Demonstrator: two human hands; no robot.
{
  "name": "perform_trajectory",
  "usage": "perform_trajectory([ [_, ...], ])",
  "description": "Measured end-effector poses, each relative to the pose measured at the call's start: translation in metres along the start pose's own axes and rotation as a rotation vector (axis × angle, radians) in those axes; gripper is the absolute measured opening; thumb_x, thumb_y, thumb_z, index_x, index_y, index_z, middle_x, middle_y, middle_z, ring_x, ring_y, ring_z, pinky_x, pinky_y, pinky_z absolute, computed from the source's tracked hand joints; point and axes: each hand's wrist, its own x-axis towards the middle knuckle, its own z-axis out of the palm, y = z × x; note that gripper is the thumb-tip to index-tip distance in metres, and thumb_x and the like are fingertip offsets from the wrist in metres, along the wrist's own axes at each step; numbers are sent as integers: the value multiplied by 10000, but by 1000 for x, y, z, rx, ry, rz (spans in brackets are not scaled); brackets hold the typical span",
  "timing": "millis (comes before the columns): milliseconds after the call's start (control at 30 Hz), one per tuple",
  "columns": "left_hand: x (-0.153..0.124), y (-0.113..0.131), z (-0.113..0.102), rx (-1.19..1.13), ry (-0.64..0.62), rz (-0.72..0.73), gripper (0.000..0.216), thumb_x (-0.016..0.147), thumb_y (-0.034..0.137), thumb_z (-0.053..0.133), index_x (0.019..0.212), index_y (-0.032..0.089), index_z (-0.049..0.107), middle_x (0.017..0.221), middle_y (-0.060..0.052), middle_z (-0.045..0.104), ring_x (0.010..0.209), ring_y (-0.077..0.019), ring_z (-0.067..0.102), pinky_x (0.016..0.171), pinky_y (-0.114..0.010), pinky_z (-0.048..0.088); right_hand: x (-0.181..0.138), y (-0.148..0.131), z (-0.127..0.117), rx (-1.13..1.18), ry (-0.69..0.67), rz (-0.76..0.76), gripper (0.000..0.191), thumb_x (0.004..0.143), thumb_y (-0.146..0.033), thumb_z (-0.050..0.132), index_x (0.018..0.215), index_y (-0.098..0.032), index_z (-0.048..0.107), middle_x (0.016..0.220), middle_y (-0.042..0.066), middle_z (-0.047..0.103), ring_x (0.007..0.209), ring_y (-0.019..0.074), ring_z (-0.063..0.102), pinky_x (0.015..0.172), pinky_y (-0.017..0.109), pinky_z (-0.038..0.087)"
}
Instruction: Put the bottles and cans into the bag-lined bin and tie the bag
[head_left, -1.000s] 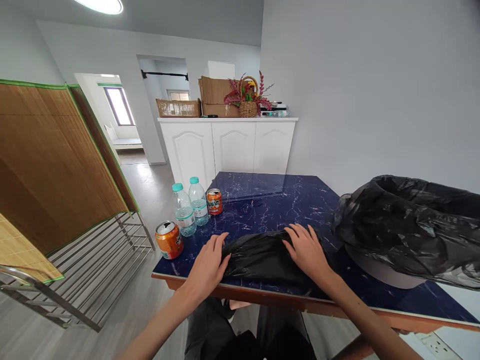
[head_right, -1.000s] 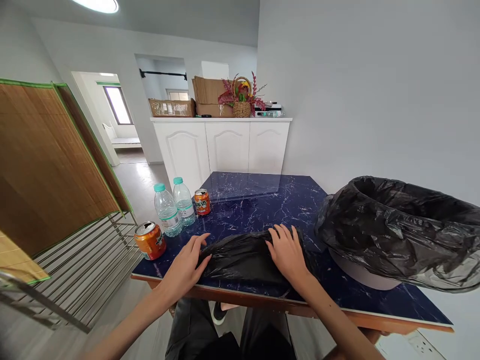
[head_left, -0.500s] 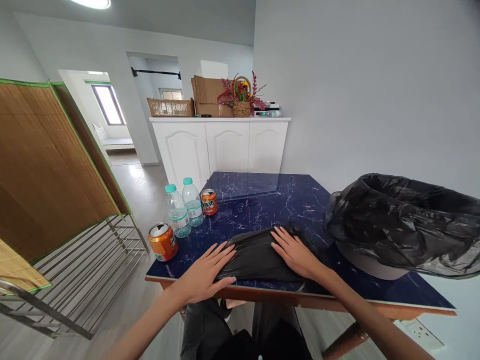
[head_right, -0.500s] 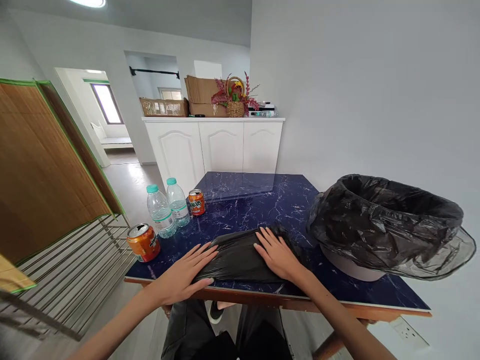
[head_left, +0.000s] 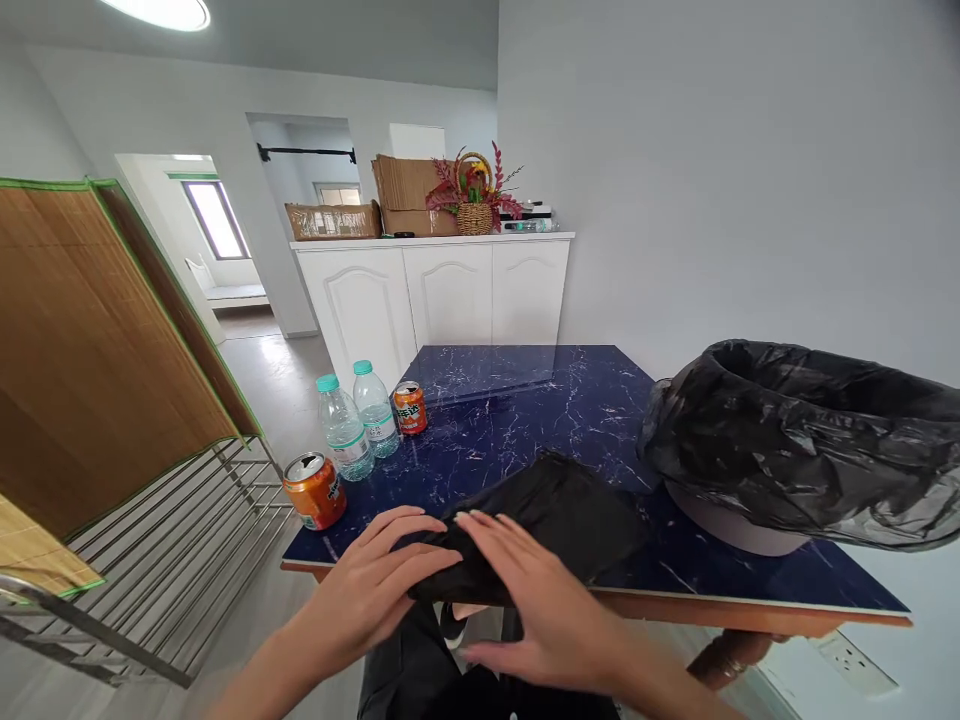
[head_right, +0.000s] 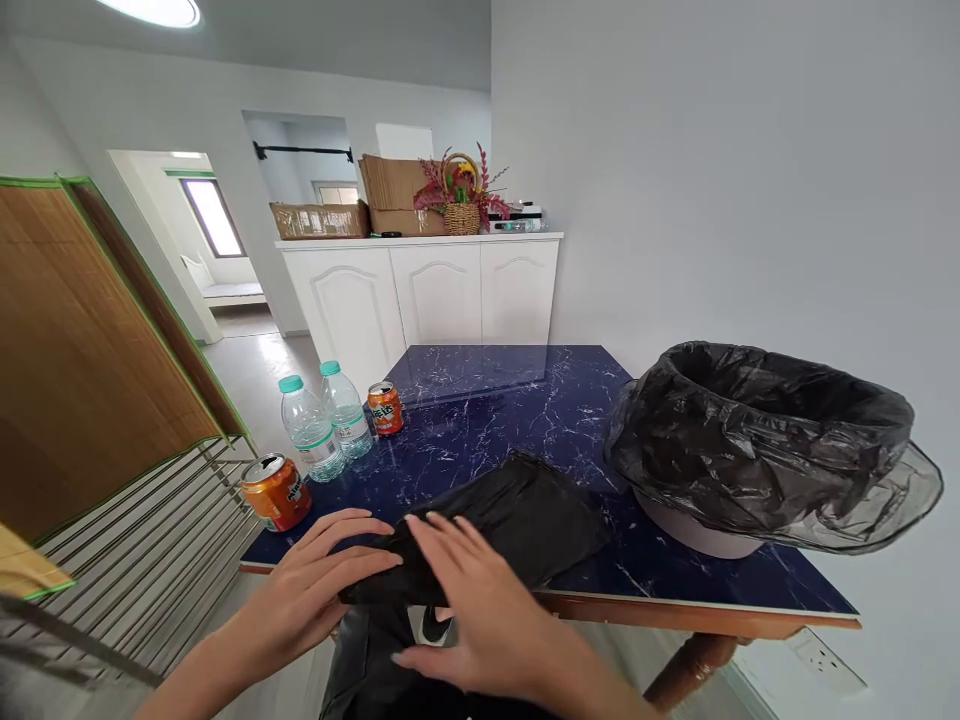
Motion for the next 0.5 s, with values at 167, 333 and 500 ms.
perform_trajectory([
  [167,59,26,8,49,283,-1,505,993,112,680,1469,207,540,1368,-125,713,1381,-258,594,1167,-472,504,19,-5,21,608,441,448,606,1093,-617,386,1416,-198,681,1447,123,702,1341,288,660,1189,481,478],
  [333,69,16,67,-61,-68,-23,425,1079,263,584,1499,211,535,1546,-112,621,1532,-274,471,1262,-515,423,5,60,-5,535,671,689,670,1005,-650,493,1430,-159,658,1381,155,735,1288,332,694,1112,469,544],
  [500,76,-4,116,-141,-385,-50,544,1133,445,428,1637,241,429,1716,-81,411,1632,-294,282,1341,-578,255,-13,87,-34,-5,788,657,914,982,-536,564,1726,-155,196,1768,156,267,1613,364,311,1275,552,356],
])
